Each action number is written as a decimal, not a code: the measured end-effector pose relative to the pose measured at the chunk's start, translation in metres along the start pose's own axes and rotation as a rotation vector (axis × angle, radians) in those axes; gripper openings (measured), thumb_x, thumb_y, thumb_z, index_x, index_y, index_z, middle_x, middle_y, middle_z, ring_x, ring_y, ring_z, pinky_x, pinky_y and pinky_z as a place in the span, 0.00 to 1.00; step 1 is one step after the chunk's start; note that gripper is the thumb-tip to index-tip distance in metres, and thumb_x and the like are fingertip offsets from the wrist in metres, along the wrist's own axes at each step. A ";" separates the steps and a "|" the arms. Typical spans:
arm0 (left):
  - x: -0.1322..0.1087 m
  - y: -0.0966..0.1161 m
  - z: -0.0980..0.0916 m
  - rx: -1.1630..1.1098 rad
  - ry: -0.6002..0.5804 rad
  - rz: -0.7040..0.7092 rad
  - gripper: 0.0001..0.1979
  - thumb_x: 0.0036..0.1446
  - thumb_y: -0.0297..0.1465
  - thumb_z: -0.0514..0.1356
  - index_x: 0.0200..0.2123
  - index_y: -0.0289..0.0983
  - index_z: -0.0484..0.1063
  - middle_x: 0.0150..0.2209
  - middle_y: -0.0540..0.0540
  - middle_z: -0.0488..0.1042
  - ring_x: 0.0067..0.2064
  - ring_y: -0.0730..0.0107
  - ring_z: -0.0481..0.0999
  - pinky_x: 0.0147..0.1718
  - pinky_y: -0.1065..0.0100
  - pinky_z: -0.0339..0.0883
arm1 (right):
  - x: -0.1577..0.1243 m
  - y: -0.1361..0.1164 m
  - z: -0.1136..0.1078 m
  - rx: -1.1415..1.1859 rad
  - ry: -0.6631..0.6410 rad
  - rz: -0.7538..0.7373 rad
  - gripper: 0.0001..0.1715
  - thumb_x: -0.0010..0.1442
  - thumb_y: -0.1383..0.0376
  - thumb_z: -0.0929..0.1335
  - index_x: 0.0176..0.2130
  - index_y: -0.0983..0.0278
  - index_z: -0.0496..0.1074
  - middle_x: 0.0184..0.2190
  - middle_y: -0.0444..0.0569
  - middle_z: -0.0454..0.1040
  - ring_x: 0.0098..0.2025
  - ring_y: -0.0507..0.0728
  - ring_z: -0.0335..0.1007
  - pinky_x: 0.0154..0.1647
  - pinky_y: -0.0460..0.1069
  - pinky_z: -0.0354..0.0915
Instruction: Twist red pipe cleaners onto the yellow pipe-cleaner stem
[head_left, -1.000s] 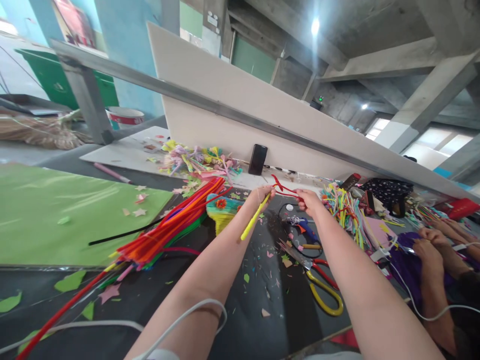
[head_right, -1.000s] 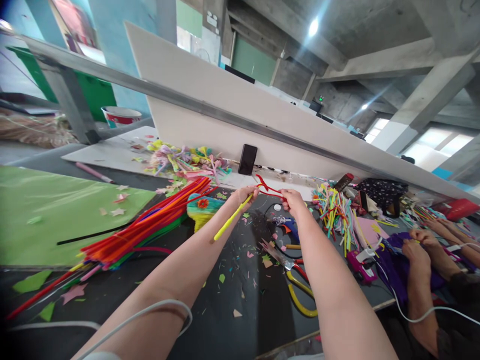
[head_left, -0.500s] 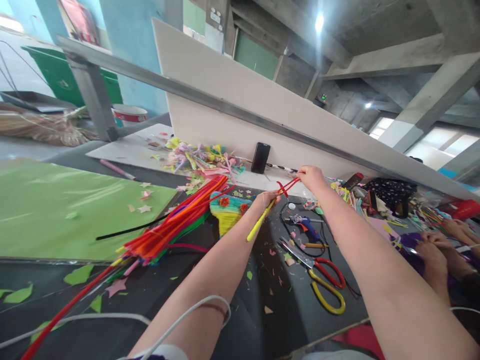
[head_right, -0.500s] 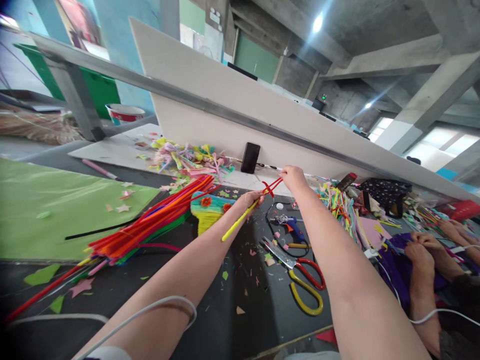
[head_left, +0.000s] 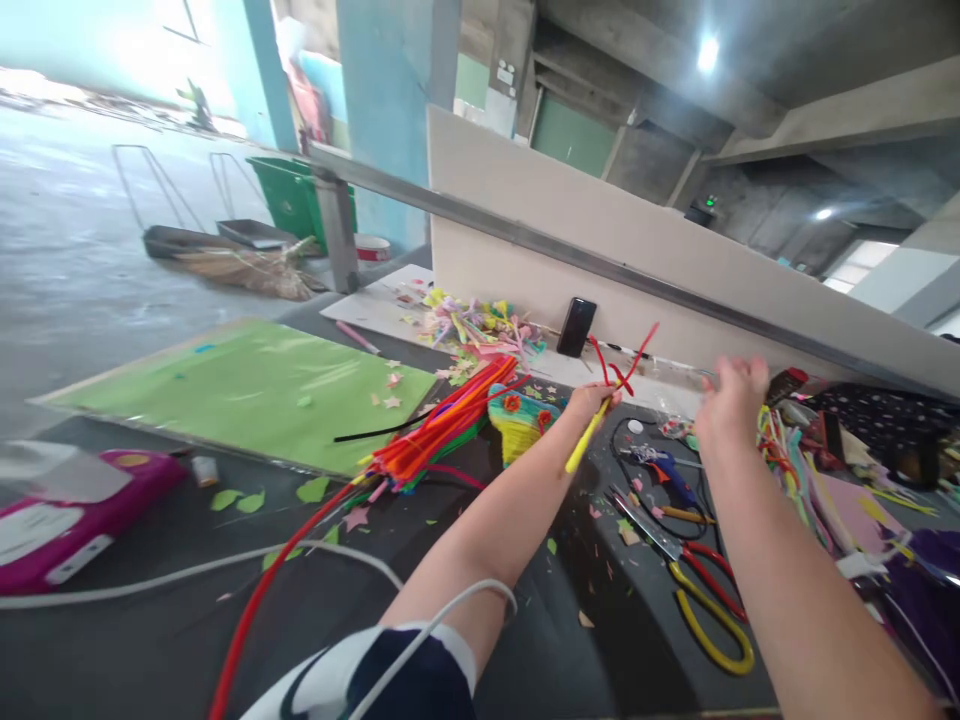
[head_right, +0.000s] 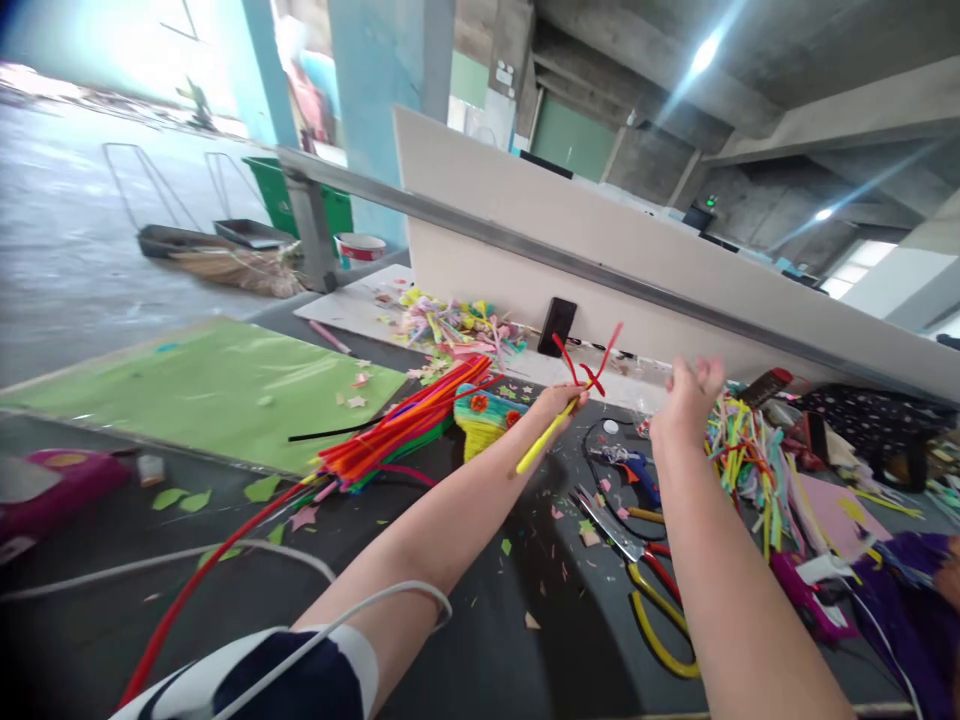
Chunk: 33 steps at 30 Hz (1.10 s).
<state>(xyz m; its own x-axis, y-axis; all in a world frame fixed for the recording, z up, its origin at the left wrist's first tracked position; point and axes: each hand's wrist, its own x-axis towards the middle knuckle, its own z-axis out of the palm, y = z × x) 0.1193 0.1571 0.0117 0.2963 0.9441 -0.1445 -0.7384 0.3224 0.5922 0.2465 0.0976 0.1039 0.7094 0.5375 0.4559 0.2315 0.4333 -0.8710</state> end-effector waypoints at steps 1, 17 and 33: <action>-0.003 0.002 0.008 -0.008 0.000 0.021 0.04 0.49 0.20 0.60 0.26 0.31 0.67 0.17 0.53 0.67 0.19 0.83 0.67 0.24 0.80 0.64 | -0.010 0.002 -0.006 0.084 0.025 0.164 0.27 0.50 0.63 0.66 0.51 0.55 0.61 0.50 0.45 0.66 0.46 0.53 0.67 0.38 0.48 0.65; -0.131 -0.005 -0.010 0.039 -0.039 0.010 0.08 0.46 0.22 0.63 0.30 0.31 0.67 0.21 0.47 0.72 0.19 0.75 0.72 0.21 0.74 0.69 | -0.131 0.062 -0.027 0.750 -0.567 1.046 0.08 0.48 0.75 0.70 0.27 0.61 0.70 0.18 0.38 0.70 0.17 0.47 0.65 0.19 0.42 0.68; -0.142 -0.015 -0.050 0.412 0.033 -0.026 0.11 0.43 0.33 0.66 0.24 0.33 0.69 0.19 0.46 0.73 0.18 0.71 0.71 0.18 0.70 0.67 | -0.149 0.075 -0.039 0.595 -0.749 1.178 0.10 0.46 0.64 0.73 0.32 0.63 0.74 0.18 0.41 0.69 0.16 0.48 0.61 0.14 0.43 0.61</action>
<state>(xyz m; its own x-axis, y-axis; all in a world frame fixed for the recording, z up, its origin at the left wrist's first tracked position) 0.0581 0.0211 -0.0167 0.2872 0.9398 -0.1850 -0.4244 0.2980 0.8550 0.1845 0.0221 -0.0364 -0.2417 0.9284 -0.2822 -0.6334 -0.3713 -0.6789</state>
